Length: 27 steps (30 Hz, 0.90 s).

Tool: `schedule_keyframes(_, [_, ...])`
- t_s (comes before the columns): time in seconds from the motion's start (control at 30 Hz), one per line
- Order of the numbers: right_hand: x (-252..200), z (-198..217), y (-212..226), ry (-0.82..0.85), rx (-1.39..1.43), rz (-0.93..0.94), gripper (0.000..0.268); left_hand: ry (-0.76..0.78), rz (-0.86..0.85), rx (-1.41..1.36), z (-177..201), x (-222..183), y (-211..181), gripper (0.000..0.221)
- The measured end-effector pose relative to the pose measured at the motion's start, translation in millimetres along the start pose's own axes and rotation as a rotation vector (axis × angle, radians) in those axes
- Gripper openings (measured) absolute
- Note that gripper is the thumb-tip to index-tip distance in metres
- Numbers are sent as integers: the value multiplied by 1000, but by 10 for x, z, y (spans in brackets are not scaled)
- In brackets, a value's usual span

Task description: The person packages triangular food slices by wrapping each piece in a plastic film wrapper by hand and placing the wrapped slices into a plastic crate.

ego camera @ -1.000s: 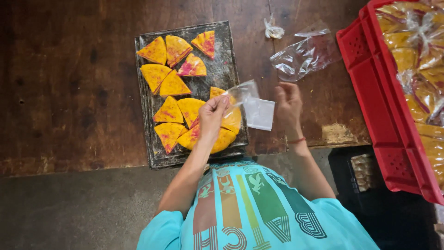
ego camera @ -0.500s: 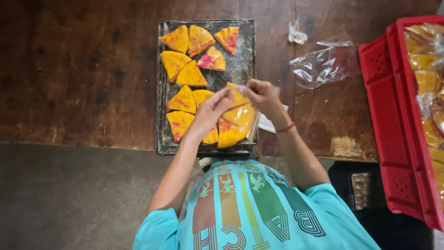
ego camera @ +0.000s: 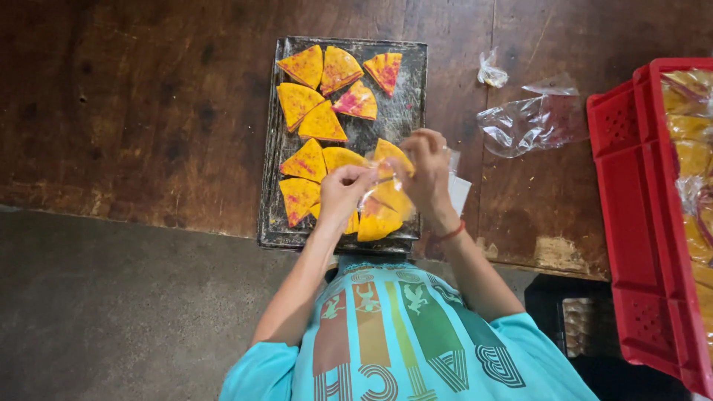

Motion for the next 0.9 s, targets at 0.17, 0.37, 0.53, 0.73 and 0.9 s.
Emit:
schedule_keyframes(0.17, [-124,-106,336,271,257,110,22,-48,309,-598,-82,-180,75,16])
schedule_keyframes(0.37, [-101,-421,-74,149,98,49,15,-144,-23,-635,294,-283,-388,29])
schedule_keyframes(0.53, [434,-1074,-400,323,4,-18,32,-130,-254,216,652,-434,-638,16])
schedule_keyframes(0.73, [942,-1764,-491,176,-569,293,52,-82,-320,595,683,-816,-447,30])
schedule_keyframes(0.9, [958,-1946,-904,283,-530,184,29,-47,36,252,783,-1012,27,46])
Point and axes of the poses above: each hand's wrist, its own x-axis towards the middle knuckle, its own z-axis out of the back of the hand, y = z × x, the point moved 6 cm from there along x, towards the middle knuckle, and after that the axes turned 14 degrees about -z, right-handed, at the moved point
